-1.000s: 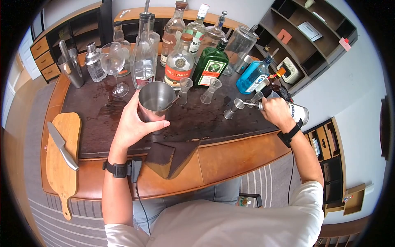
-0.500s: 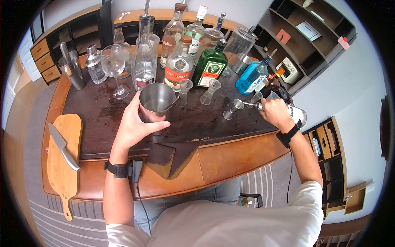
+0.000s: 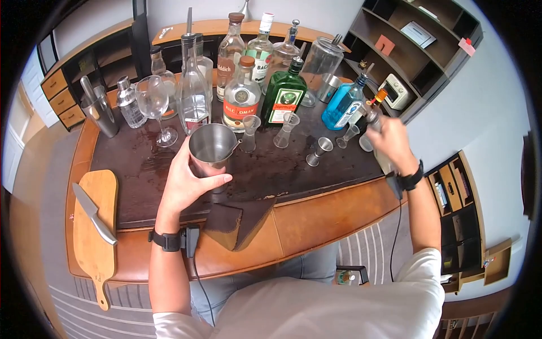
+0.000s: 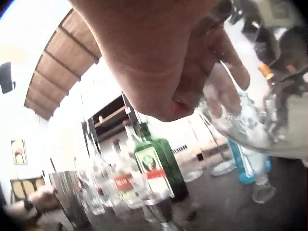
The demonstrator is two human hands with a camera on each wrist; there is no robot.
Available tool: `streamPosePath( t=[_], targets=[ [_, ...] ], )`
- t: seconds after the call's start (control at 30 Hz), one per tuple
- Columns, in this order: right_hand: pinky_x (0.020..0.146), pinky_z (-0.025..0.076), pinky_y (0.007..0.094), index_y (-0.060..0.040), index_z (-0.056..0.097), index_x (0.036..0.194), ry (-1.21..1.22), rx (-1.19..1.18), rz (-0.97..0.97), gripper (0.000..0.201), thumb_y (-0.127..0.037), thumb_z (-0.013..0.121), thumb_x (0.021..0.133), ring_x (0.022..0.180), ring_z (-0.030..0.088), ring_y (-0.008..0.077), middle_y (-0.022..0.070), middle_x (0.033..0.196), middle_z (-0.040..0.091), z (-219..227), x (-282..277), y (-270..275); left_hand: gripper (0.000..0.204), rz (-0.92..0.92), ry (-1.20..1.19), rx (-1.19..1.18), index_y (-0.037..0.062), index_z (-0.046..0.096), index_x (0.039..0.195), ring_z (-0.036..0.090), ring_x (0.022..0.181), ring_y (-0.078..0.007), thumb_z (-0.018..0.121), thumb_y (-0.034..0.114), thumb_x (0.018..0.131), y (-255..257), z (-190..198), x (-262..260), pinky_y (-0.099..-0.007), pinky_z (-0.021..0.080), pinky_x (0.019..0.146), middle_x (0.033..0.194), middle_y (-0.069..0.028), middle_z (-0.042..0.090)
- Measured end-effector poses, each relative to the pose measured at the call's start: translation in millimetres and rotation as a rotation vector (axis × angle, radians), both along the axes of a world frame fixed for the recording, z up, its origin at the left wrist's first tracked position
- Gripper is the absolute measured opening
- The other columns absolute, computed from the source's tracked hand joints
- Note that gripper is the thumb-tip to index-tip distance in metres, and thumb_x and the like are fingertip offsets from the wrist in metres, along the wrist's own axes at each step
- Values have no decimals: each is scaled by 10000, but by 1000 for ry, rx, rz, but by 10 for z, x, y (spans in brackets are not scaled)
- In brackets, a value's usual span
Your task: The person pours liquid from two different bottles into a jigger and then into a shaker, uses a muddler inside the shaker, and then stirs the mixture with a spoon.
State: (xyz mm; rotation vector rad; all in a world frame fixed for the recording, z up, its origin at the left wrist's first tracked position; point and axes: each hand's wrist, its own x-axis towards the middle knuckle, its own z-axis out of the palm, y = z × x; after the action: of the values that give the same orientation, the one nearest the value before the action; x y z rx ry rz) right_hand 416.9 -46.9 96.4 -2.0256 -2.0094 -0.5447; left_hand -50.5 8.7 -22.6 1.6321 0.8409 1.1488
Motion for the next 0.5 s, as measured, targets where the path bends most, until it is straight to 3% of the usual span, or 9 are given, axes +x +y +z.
streamPosePath(
  t=[0.1,0.17,0.23,0.3,0.47,0.5],
  targets=[
    [620,556,363,-3,719,840,502,84,97,252,-245,694,904,651,722,195,110,705,731,404,117,165,853,-12,-23,-21,19,553,1431,685,1041,-128,988,83,701,-16,18,12,-332,571,938,1207,-52,702],
    [628,546,307,-16,721,839,532,133,148,269,-257,704,959,705,711,109,51,747,740,640,284,358,840,-8,-20,-27,18,550,1428,679,1034,-124,981,65,708,-38,54,13,-326,572,927,1195,-52,699],
    [654,558,304,-26,719,841,798,293,317,273,-253,713,992,729,726,132,63,787,758,662,207,570,825,-15,-7,-59,20,550,1423,672,1027,-118,973,47,715,-39,60,7,-317,572,910,1193,-50,696],
    [675,563,290,-36,728,863,972,344,295,310,-312,741,1004,750,734,129,54,810,769,631,100,794,816,-23,-1,-67,21,551,1419,665,1022,-115,970,42,719,-35,55,-1,-313,570,903,1194,-48,693],
    [641,514,258,-70,755,851,1096,416,419,336,-379,800,976,743,702,76,32,806,778,160,-199,1450,814,-15,18,-1,27,566,1407,642,1073,-130,980,72,708,2,-2,-8,-321,548,954,1227,-46,681],
    [738,536,273,-69,735,929,1113,328,345,308,-364,794,995,787,706,98,25,845,753,70,-219,1517,813,-13,23,17,27,569,1405,640,1084,-134,981,76,706,12,-8,-15,-322,544,963,1232,-46,679]
  ],
)
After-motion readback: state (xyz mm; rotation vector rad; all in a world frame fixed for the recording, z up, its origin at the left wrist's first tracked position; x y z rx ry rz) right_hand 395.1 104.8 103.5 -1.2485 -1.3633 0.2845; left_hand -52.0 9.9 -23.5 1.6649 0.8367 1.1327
